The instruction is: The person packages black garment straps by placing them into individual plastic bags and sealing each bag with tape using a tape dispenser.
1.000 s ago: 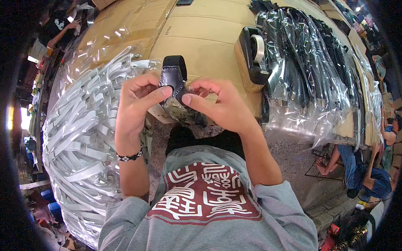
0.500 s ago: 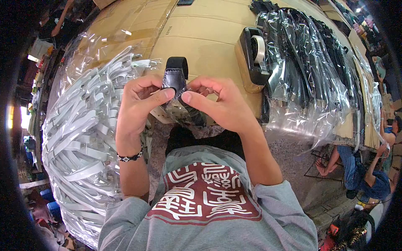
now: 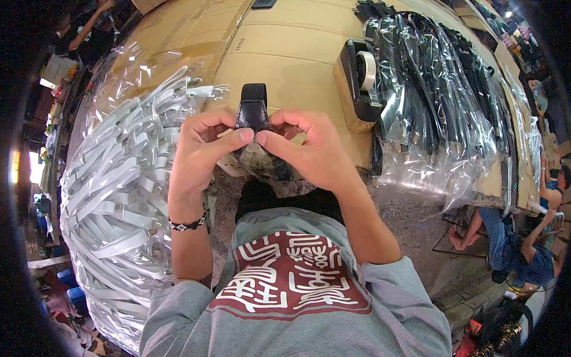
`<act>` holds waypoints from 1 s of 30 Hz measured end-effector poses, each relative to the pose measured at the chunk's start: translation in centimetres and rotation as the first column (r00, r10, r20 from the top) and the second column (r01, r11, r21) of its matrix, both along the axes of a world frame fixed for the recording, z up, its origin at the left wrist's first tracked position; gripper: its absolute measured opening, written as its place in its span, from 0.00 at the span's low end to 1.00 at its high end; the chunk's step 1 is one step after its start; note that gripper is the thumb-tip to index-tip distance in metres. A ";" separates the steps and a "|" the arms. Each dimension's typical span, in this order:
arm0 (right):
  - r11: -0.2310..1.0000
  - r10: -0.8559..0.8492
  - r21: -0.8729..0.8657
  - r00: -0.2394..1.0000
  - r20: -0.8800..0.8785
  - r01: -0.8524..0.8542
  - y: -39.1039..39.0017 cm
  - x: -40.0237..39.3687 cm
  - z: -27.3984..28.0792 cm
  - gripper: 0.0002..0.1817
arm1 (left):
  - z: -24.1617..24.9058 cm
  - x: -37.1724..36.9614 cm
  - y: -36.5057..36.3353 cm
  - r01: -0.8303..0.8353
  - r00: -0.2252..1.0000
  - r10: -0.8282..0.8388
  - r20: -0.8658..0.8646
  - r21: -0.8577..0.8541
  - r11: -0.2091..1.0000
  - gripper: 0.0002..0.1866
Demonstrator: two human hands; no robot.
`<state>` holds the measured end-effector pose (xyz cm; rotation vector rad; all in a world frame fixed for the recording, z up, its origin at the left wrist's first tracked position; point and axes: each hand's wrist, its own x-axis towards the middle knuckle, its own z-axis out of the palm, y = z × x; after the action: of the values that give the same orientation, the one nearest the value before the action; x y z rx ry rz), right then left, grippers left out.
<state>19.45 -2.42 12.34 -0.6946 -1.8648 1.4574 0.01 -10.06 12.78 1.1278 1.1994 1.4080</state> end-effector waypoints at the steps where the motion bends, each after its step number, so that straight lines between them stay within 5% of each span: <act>1: 1.000 -0.011 -0.010 1.000 -0.010 0.011 0.0 0.0 -0.2 0.12 | -0.2 -0.1 0.0 0.003 1.000 -0.003 -0.008 -0.001 1.000 0.05; 6: 0.988 -0.063 -0.147 0.997 -0.052 0.054 0.0 0.0 -0.5 0.12 | 0.1 -0.1 -0.3 0.039 0.999 -0.040 -0.033 -0.056 0.998 0.05; 15: 0.998 -0.048 -0.036 0.996 -0.071 0.045 0.0 0.2 -0.2 0.12 | 0.1 0.0 -0.3 0.065 0.998 -0.065 -0.010 -0.067 0.996 0.05; 21: 0.989 -0.047 -0.137 0.999 0.014 0.048 -0.2 0.5 0.8 0.12 | 0.1 0.1 -0.3 0.055 0.998 -0.055 0.000 -0.060 0.997 0.05; 30: 0.999 -0.011 0.053 0.999 0.036 0.009 0.1 0.6 0.9 0.12 | -0.2 -0.1 -0.3 0.066 0.998 -0.065 0.010 -0.063 0.996 0.05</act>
<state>20.06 -2.35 13.20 -0.7087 -1.9176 1.3929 -0.04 -10.35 12.54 1.1068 1.1831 1.3152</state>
